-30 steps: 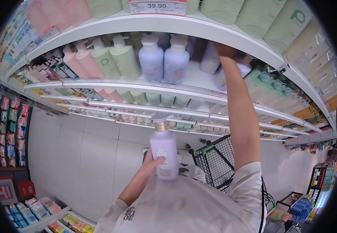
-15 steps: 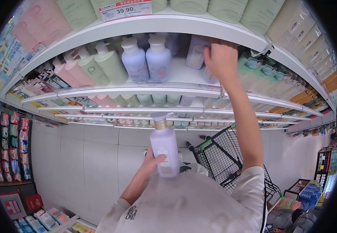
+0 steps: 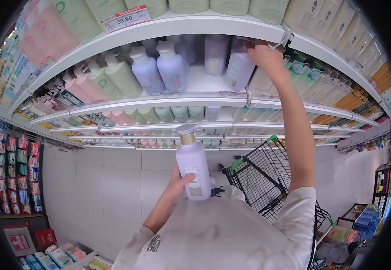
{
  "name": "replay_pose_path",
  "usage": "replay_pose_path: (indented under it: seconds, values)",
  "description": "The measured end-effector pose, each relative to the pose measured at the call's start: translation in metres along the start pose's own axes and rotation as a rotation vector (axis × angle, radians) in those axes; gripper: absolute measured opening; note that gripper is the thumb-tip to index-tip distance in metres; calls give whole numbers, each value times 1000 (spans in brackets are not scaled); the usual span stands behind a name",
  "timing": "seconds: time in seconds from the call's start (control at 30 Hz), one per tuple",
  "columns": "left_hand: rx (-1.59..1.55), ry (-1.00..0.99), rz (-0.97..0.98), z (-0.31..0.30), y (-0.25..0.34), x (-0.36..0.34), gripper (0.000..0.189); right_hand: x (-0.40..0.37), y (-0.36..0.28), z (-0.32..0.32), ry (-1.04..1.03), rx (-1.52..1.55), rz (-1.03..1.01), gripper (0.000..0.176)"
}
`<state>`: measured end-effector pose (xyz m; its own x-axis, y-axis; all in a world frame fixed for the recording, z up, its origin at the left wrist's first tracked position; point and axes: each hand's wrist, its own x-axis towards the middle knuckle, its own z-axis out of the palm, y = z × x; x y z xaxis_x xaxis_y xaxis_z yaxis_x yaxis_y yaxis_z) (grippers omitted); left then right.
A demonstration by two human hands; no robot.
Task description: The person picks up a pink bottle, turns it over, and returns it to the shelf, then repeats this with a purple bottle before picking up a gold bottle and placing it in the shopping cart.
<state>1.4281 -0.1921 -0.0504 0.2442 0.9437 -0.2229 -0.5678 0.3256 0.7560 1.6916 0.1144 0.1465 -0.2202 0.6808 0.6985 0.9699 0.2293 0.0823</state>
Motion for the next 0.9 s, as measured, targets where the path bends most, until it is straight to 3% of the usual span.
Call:
replay_pose_path:
  seconds: [0.07,0.2,0.27,0.3,0.5,0.57,0.67,0.73,0.8,0.9]
  values:
    - [21,-2,-1,1,-3,-4,69,5,2,-9,-188,-12,58,32]
    - [13,-4,3,9,-8,-12,70,1,13,-9,-149,10,15,36]
    - [5,7,6,10,-11,-13,70,4,17,-8,-362,24,45,37]
    - [7,30,10,7,-15,-14,71,4,19,-8,-359,26,47,37]
    - [67,38,81,10,-1,-3,68,-1,17,-26,-282,99,4,45]
    - [108,47,110,17,8,4,67,-7,16,-31,-194,5,-122,48]
    - [170,176,215,36,26,15,65,-34,14,-41,-192,87,-131,45]
    - [213,130,260,39,32,27,63,-64,-1,-64,250,249,-342,31]
    - [210,170,267,57,42,32,62,-118,-16,-65,66,601,-214,38]
    - [242,200,278,67,43,44,58,-196,-48,-71,-489,1255,141,44]
